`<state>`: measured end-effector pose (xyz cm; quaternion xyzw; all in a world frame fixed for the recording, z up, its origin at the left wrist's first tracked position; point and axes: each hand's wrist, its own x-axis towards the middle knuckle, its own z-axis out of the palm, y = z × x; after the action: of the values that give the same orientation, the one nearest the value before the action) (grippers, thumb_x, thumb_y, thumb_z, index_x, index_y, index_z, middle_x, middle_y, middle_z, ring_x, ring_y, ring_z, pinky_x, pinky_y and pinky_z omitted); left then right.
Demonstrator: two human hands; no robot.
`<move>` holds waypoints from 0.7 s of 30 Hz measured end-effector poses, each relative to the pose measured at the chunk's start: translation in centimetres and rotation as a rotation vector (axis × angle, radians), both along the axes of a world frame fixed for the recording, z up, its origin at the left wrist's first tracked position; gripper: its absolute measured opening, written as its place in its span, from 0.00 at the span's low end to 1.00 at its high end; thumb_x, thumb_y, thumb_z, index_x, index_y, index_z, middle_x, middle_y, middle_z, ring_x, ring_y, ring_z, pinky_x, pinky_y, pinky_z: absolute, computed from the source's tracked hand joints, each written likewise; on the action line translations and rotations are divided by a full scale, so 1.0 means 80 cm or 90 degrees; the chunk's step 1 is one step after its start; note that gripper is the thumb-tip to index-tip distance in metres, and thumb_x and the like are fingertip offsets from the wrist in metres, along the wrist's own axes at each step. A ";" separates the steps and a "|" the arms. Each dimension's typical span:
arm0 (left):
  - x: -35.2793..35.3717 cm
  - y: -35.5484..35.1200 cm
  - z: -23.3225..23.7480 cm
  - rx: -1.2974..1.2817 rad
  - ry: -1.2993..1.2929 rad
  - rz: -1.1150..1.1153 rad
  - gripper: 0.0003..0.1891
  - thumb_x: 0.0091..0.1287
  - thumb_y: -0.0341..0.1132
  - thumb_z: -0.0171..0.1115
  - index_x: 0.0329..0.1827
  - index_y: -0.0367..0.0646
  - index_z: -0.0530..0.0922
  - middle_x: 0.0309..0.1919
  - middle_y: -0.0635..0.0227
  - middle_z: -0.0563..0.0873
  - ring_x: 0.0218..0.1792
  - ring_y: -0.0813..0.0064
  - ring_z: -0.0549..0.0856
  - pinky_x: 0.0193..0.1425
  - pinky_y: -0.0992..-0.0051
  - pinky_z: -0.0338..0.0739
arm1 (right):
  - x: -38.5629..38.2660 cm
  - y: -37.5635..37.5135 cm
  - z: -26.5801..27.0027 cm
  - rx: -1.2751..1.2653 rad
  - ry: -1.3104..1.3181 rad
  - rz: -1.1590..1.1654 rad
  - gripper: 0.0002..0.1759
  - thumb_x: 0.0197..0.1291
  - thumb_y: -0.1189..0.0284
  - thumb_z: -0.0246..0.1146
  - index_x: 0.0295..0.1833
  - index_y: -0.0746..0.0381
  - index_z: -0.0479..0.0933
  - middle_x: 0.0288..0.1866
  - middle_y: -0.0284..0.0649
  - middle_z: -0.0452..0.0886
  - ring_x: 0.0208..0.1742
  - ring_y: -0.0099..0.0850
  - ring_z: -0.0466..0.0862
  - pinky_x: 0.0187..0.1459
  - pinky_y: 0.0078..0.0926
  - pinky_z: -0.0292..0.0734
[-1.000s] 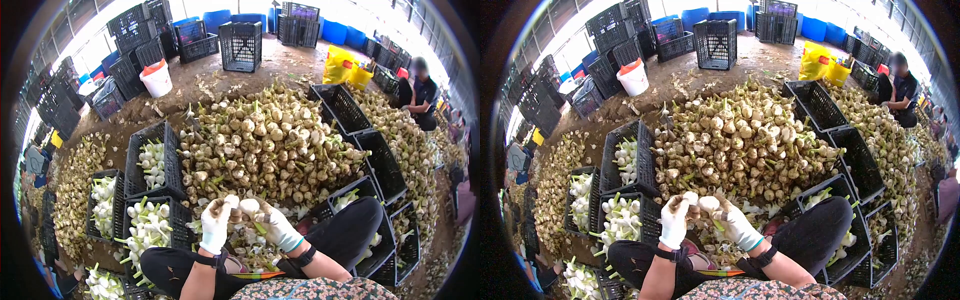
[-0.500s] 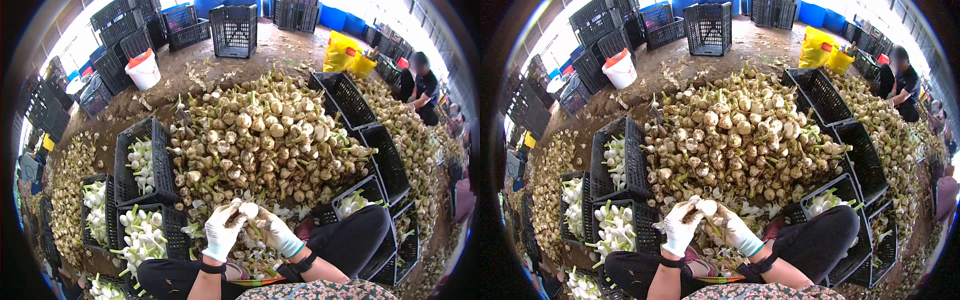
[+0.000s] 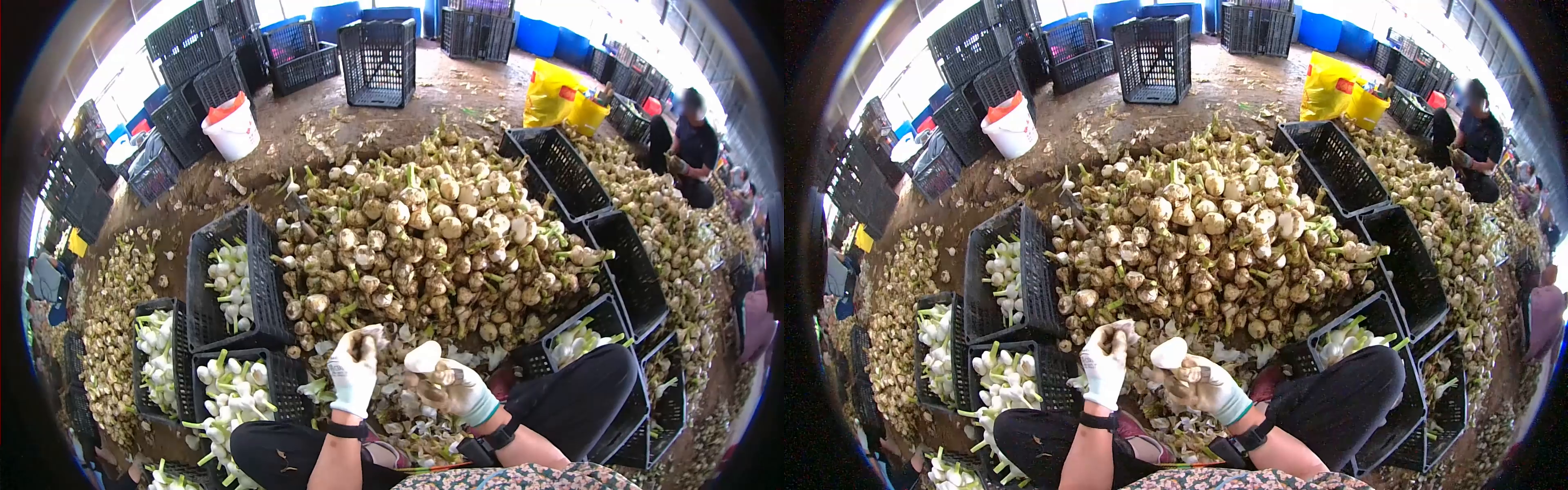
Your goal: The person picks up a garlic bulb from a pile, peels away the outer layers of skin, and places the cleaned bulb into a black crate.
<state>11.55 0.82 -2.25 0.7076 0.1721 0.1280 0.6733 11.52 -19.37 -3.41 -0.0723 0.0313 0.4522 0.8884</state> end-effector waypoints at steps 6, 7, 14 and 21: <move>-0.033 0.002 -0.034 0.004 -0.001 -0.161 0.35 0.72 0.25 0.59 0.80 0.43 0.54 0.63 0.66 0.74 0.55 0.75 0.80 0.58 0.77 0.79 | -0.003 0.003 0.023 -0.216 -0.052 -0.111 0.27 0.64 0.71 0.63 0.67 0.67 0.68 0.44 0.41 0.79 0.32 0.27 0.77 0.35 0.22 0.75; -0.038 -0.008 -0.020 -0.210 0.029 -0.177 0.33 0.72 0.23 0.58 0.78 0.42 0.56 0.61 0.65 0.76 0.54 0.76 0.81 0.59 0.78 0.78 | -0.003 0.012 0.031 -0.401 -0.164 -0.092 0.27 0.65 0.70 0.63 0.67 0.65 0.68 0.47 0.39 0.79 0.37 0.24 0.78 0.40 0.20 0.75; -0.053 0.047 -0.082 -0.749 -0.108 0.027 0.12 0.68 0.34 0.64 0.50 0.35 0.78 0.49 0.60 0.86 0.53 0.68 0.86 0.58 0.70 0.82 | -0.026 0.022 0.020 -0.525 -0.464 0.022 0.32 0.69 0.67 0.63 0.73 0.68 0.63 0.66 0.41 0.74 0.60 0.28 0.78 0.58 0.26 0.76; -0.052 0.049 0.073 -0.409 -0.067 -0.040 0.09 0.70 0.34 0.65 0.49 0.41 0.82 0.44 0.64 0.88 0.45 0.72 0.88 0.45 0.70 0.85 | -0.030 0.023 0.025 -0.325 -0.227 -0.063 0.40 0.65 0.59 0.67 0.76 0.63 0.57 0.67 0.47 0.72 0.62 0.41 0.77 0.64 0.46 0.72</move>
<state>7.40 4.77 3.57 0.4565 0.1470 0.0829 0.8735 9.13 -17.55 -1.45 -0.3698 -0.0090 0.3663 0.8538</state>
